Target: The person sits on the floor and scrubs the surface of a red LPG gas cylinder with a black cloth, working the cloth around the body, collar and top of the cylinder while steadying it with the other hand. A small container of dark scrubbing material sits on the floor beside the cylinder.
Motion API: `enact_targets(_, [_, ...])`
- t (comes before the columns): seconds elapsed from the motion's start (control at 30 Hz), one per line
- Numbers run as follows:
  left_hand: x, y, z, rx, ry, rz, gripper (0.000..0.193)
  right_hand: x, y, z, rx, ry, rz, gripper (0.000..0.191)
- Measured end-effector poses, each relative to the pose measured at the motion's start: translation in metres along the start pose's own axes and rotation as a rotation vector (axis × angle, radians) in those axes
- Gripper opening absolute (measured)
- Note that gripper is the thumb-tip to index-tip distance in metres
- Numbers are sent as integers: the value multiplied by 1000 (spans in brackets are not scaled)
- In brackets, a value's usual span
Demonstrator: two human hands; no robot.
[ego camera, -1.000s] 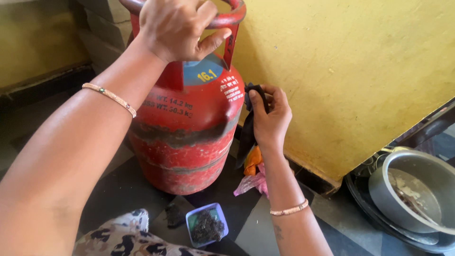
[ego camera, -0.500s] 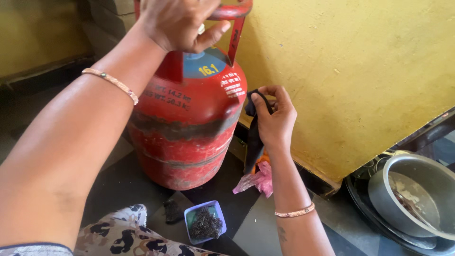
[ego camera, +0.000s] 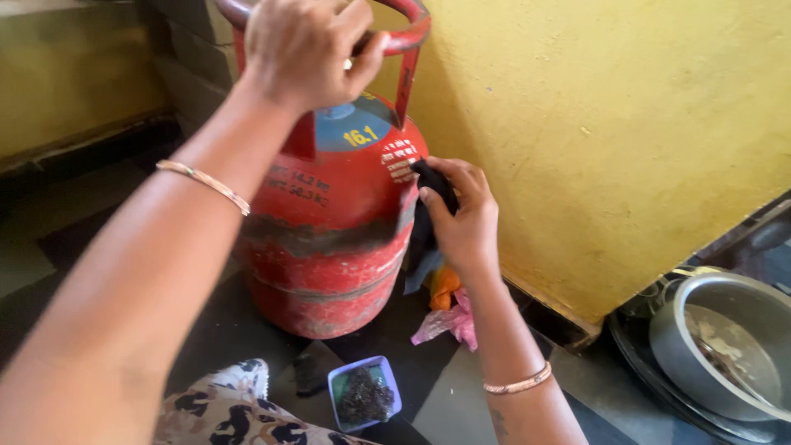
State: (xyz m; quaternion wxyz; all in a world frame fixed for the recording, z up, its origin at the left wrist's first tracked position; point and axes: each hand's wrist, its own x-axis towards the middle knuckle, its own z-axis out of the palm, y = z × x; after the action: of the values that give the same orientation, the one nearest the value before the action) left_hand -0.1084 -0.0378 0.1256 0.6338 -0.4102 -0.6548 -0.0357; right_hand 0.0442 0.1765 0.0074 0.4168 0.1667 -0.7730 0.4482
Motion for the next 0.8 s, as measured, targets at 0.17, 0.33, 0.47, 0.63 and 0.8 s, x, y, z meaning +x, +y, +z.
enact_targets(0.17, [5, 9, 0, -67, -21, -176, 39, -10, -25, 55, -46, -108, -38, 24])
enact_targets(0.33, [5, 7, -1, -140, 16, -191, 38, -7, -25, 93, -199, -86, -258, 15])
enact_targets(0.47, [-1, 8, 3, -132, 78, -211, 33, 23, 5, 96, -212, -15, -102, 8])
enact_targets(0.63, [-6, 7, 11, -87, 117, -243, 29, 58, 25, 91, -214, -13, -49, 12])
enact_targets(0.8, [-7, 9, 16, -73, 230, -233, 19, 12, -6, 102, -182, -117, -183, 10])
